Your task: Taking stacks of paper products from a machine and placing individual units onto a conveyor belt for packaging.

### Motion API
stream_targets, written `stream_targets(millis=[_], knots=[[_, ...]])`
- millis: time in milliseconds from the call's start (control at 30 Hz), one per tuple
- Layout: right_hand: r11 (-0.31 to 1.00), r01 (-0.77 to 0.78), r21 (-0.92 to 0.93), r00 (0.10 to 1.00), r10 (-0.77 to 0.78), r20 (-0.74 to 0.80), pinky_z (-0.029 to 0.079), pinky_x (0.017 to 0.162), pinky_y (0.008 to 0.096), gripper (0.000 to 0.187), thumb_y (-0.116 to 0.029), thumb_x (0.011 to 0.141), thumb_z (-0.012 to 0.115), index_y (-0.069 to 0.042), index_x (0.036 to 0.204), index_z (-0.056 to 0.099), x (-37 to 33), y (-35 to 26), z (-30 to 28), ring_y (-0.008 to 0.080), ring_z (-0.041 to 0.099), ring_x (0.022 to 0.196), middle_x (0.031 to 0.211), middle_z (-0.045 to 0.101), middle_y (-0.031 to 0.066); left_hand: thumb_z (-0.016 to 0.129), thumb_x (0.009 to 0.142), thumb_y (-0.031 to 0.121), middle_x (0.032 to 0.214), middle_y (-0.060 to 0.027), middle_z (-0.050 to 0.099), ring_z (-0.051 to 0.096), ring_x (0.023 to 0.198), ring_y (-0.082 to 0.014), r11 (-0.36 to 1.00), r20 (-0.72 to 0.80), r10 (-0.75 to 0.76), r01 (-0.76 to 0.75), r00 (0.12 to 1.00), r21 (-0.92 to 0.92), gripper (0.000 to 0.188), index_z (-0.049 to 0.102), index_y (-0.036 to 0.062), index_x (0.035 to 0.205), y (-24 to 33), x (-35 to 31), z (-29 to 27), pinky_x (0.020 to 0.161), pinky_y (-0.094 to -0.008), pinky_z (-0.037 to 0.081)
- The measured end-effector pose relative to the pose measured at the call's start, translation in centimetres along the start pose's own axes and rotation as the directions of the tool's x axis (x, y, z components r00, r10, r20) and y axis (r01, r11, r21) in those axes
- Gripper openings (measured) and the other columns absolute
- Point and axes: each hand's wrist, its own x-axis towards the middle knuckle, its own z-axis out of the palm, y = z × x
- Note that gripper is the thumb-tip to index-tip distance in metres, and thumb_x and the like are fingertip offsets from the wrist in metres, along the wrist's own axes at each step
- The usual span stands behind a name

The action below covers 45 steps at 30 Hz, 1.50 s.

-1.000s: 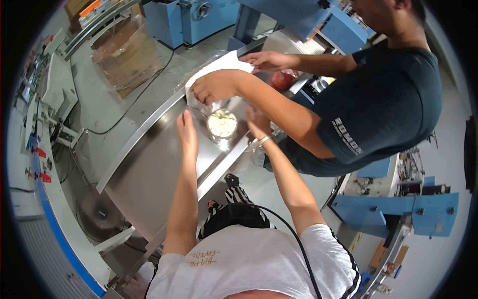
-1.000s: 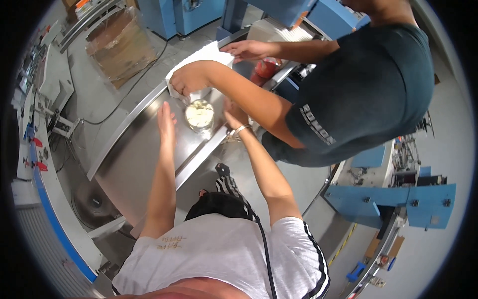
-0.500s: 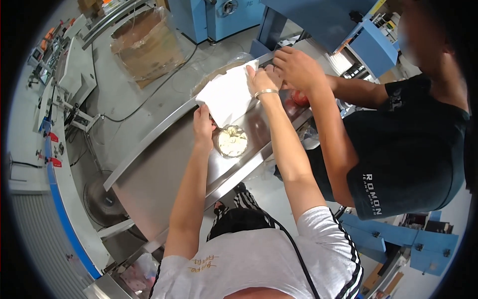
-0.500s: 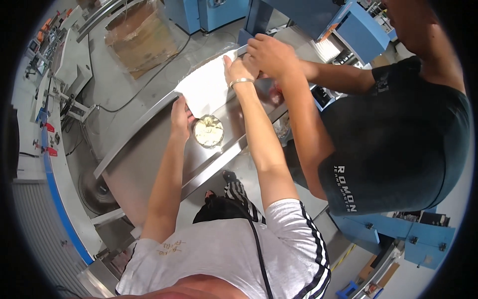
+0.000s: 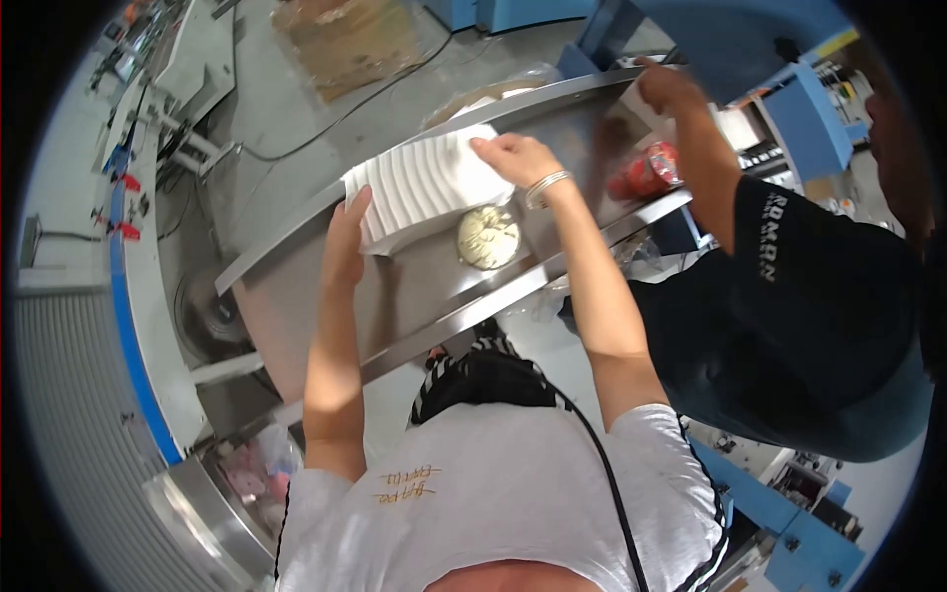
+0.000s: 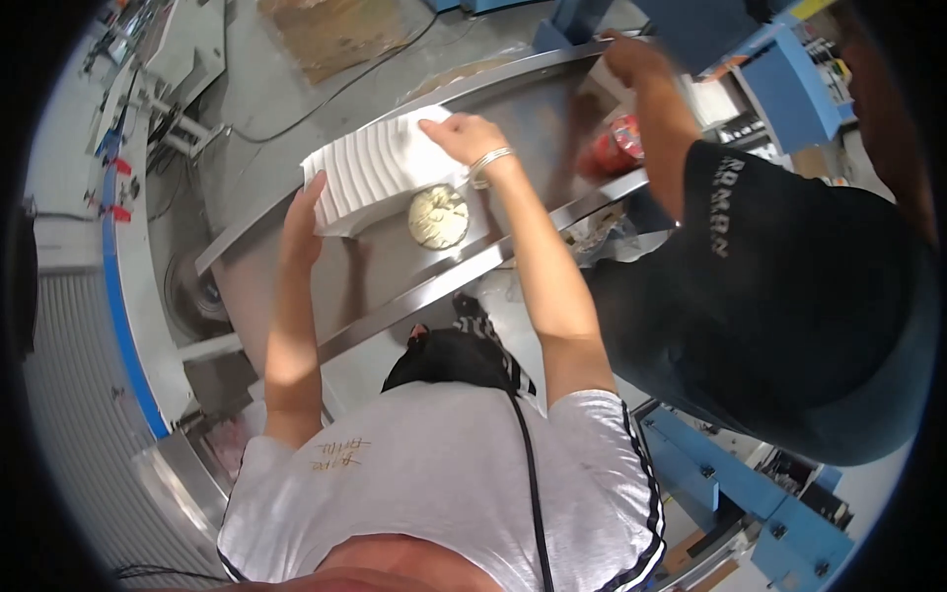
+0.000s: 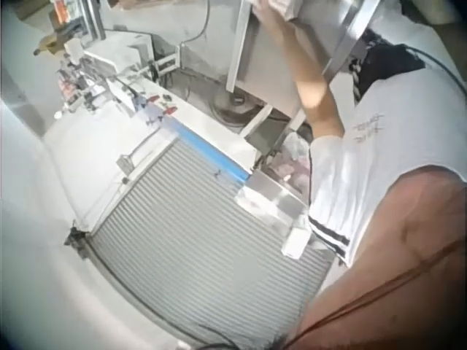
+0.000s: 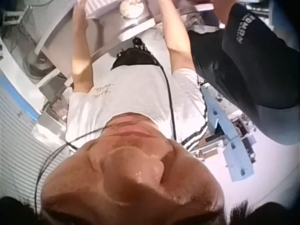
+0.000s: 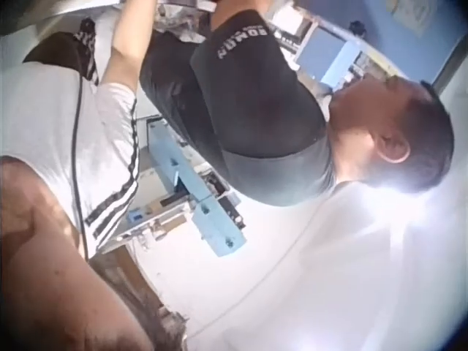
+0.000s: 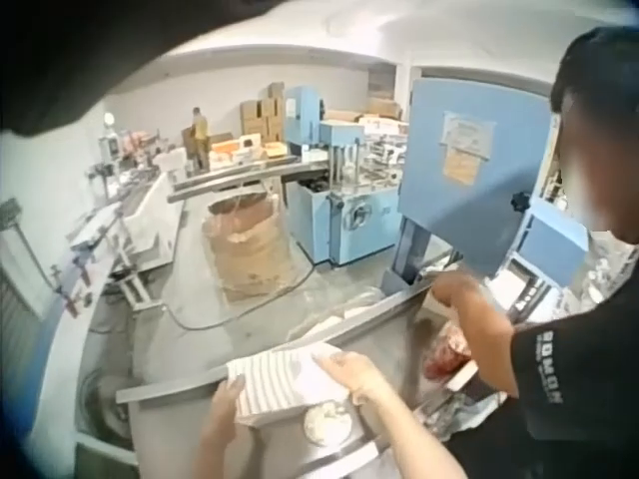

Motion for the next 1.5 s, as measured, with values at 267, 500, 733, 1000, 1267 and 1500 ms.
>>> stream_targets(millis=[267,500,733,1000,1267,1500], knots=[[0.997,-0.043,0.072,0.945,0.017,0.328,0.024,0.11,0.0322,0.12,-0.073,0.072,0.058,0.019,0.138,0.016,-0.1,-1.4,3.4,0.0357,0.026,0.137,0.143,0.026,0.034,0.073,0.078,0.04,0.12,-0.007,0.057,0.053,0.11,-0.0177,0.994,0.155,-0.009,-0.009,0.988,0.112,0.067,0.048,0.0025,0.128,1.4,-1.4,2.3,0.095,-0.0315,0.04],[0.971,0.224,0.082,0.942,-0.237,0.237,0.036,0.103,0.0369,0.099,-0.055,0.072,0.07,0.009,0.136,0.032,-3.8,-6.5,5.0,0.0355,0.046,0.125,0.131,0.047,0.0281,0.081,0.071,0.026,0.119,-0.0091,0.055,0.054,0.109,-0.02,0.979,-0.136,0.185,-0.17,0.973,0.115,0.077,0.039,0.0026,0.131,0.9,-6.1,0.7,0.093,-0.0332,0.044],[0.712,0.676,0.189,0.697,-0.702,0.148,0.049,0.081,0.0349,0.055,-0.015,0.07,0.079,-0.001,0.116,0.052,-14.3,-17.4,13.9,0.0235,0.062,0.092,0.103,0.065,0.0133,0.08,0.071,0.021,0.117,-0.0121,0.055,0.053,0.107,-0.02,0.779,-0.458,0.609,-0.596,0.648,0.194,0.072,0.042,-0.0009,0.128,2.1,-21.6,-8.0,0.089,-0.0352,0.046],[0.461,0.471,0.752,0.172,-0.884,0.434,0.05,0.078,0.0294,0.049,-0.01,0.076,0.076,0.005,0.115,0.05,-27.1,-27.4,36.6,0.0161,0.06,0.092,0.104,0.062,0.0106,0.076,0.074,0.014,0.116,-0.0111,0.054,0.053,0.106,-0.0208,0.693,-0.733,0.667,-0.471,0.133,0.546,0.062,0.044,0.0018,0.125,-2.7,-42.1,-23.2,0.091,-0.0345,0.044],[0.612,0.496,0.615,-0.224,-0.594,0.772,0.046,0.085,0.0324,0.067,-0.037,0.076,0.075,0.005,0.12,0.049,-42.3,-41.5,60.5,0.02,0.058,0.099,0.107,0.062,0.0123,0.072,0.08,0.032,0.119,-0.0154,0.054,0.053,0.11,-0.0223,0.908,-0.946,0.267,-0.281,-0.182,0.31,0.068,0.038,-0.0036,0.127,-4.7,-59.4,-39.7,0.095,-0.0335,0.042],[0.736,0.602,0.309,-0.346,-0.108,0.932,0.036,0.1,0.0451,0.09,-0.07,0.081,0.049,0.0,0.138,0.038,-46.4,-48.9,71.5,0.0249,0.036,0.128,0.139,0.039,0.0173,0.045,0.086,0.066,0.15,-0.0184,0.023,0.025,0.138,-0.0293,0.921,-0.921,-0.387,0.037,-0.047,-0.389,0.097,0.006,0.0025,0.148,-5.5,-68.0,-51.5,0.111,-0.0438,0.02]])
